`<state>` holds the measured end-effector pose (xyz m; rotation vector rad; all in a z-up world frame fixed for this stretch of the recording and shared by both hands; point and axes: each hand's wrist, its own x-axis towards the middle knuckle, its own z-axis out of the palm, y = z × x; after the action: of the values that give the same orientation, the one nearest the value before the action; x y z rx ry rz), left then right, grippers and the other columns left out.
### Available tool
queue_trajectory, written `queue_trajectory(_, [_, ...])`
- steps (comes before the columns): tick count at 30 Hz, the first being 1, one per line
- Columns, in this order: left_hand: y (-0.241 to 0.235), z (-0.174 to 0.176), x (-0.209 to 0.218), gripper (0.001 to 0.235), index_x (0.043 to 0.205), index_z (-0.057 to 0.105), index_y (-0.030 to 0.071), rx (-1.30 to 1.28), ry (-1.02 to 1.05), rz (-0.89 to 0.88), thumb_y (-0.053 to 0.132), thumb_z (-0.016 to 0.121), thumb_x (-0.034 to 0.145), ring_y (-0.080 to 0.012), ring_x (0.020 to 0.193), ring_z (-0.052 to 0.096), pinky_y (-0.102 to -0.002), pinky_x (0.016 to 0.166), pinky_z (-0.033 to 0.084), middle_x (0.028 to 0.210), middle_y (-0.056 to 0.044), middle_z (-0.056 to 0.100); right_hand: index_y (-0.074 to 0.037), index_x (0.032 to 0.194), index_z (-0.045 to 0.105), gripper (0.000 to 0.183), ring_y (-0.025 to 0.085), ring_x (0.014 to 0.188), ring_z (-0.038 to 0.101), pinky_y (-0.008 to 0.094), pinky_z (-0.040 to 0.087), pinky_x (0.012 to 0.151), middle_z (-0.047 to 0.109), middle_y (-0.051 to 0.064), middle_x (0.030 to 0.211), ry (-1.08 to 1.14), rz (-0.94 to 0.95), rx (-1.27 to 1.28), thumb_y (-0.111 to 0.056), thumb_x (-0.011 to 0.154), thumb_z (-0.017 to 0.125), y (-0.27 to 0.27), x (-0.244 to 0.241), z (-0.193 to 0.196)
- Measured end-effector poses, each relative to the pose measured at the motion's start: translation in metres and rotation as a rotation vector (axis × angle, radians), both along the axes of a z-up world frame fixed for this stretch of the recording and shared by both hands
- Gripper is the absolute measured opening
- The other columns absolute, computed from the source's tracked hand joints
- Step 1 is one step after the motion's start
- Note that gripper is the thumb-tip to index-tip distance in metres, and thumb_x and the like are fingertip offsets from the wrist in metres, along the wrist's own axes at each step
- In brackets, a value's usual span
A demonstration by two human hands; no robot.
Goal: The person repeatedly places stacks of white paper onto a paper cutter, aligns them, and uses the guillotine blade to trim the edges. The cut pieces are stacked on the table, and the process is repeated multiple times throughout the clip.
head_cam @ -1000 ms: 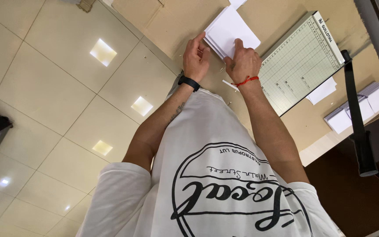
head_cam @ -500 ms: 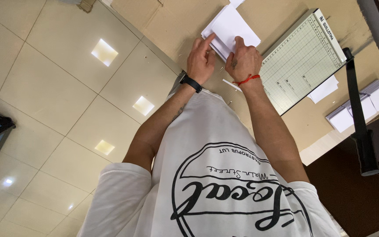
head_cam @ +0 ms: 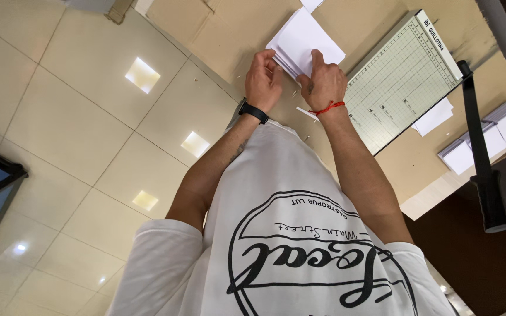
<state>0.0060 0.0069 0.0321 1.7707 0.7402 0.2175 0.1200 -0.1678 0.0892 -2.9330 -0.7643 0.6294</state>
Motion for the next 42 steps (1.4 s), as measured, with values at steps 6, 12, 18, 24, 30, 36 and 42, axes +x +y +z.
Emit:
queue_trajectory(6, [0.002, 0.033, 0.025, 0.041, 0.132, 0.087, 0.015, -0.342, 0.046, 0.173, 0.049, 0.076, 0.112, -0.0163, 0.107, 0.1, -0.037, 0.106, 0.074, 0.101, -0.004, 0.104, -0.009, 0.157, 0.067, 0.052, 0.06, 0.08, 0.078, 0.07, 0.059, 0.059, 0.082, 0.024, 0.088, -0.001, -0.028, 0.125, -0.031, 0.112, 0.083, -0.003, -0.003, 0.009])
queue_trajectory(12, [0.002, 0.067, 0.053, 0.064, 0.125, 0.073, 0.013, -0.379, 0.233, 0.26, 0.066, 0.091, 0.093, -0.0195, 0.109, 0.099, -0.037, 0.109, 0.07, 0.111, -0.012, 0.104, -0.009, 0.129, 0.062, 0.023, 0.06, 0.073, 0.075, 0.072, 0.057, 0.061, 0.078, 0.024, 0.081, -0.04, -0.081, 0.169, -0.021, 0.111, 0.068, 0.0, -0.014, 0.016])
queue_trajectory(18, [0.005, -0.03, 0.054, 0.043, 0.132, 0.092, -0.001, -0.229, 0.168, 0.025, 0.039, 0.093, 0.118, -0.0338, 0.109, 0.093, -0.05, 0.089, 0.067, 0.113, -0.016, 0.098, -0.005, 0.158, 0.075, 0.056, 0.056, 0.108, 0.094, 0.071, 0.076, 0.094, 0.092, 0.03, 0.107, 0.099, -0.132, 0.241, -0.035, 0.112, 0.082, -0.001, -0.018, 0.066])
queue_trajectory(24, [0.001, -0.04, 0.066, 0.023, 0.134, 0.094, 0.003, -0.385, 0.173, 0.072, 0.022, 0.087, 0.122, -0.0192, 0.099, 0.085, -0.04, 0.078, 0.07, 0.11, -0.009, 0.094, -0.013, 0.142, 0.088, 0.029, 0.045, 0.115, 0.094, 0.059, 0.074, 0.099, 0.099, 0.016, 0.118, -0.098, -0.323, 0.725, -0.032, 0.121, 0.091, -0.075, -0.024, 0.038])
queue_trajectory(30, [-0.08, -0.02, 0.07, 0.017, 0.108, 0.09, 0.0, -0.462, 0.122, -0.022, 0.014, 0.091, 0.117, -0.0223, 0.047, 0.07, -0.035, 0.042, 0.062, 0.068, -0.012, 0.073, -0.014, 0.136, 0.095, 0.026, 0.007, 0.051, 0.058, 0.028, 0.049, 0.05, 0.091, 0.006, 0.096, 0.453, -1.241, 1.141, -0.036, 0.121, 0.097, -0.158, -0.056, 0.013])
queue_trajectory(36, [-0.187, -0.016, 0.075, 0.022, 0.106, 0.086, 0.002, -0.747, 0.164, -0.244, 0.017, 0.101, 0.11, -0.0226, 0.052, 0.081, -0.036, 0.053, 0.073, 0.067, -0.011, 0.074, -0.005, 0.116, 0.093, 0.012, 0.009, 0.047, 0.058, 0.026, 0.044, 0.048, 0.061, 0.001, 0.069, 0.205, -1.52, 1.396, -0.015, 0.122, 0.092, -0.235, -0.082, -0.014])
queue_trajectory(42, [-0.197, -0.007, 0.126, 0.022, 0.139, 0.097, 0.007, -0.345, -0.117, -0.859, 0.009, 0.098, 0.117, -0.0302, 0.121, 0.091, -0.05, 0.111, 0.069, 0.117, -0.017, 0.096, -0.008, 0.127, 0.099, 0.006, 0.012, 0.071, 0.074, 0.028, 0.063, 0.066, 0.088, 0.01, 0.093, -0.103, -1.281, 1.323, -0.011, 0.121, 0.101, -0.335, -0.111, -0.053])
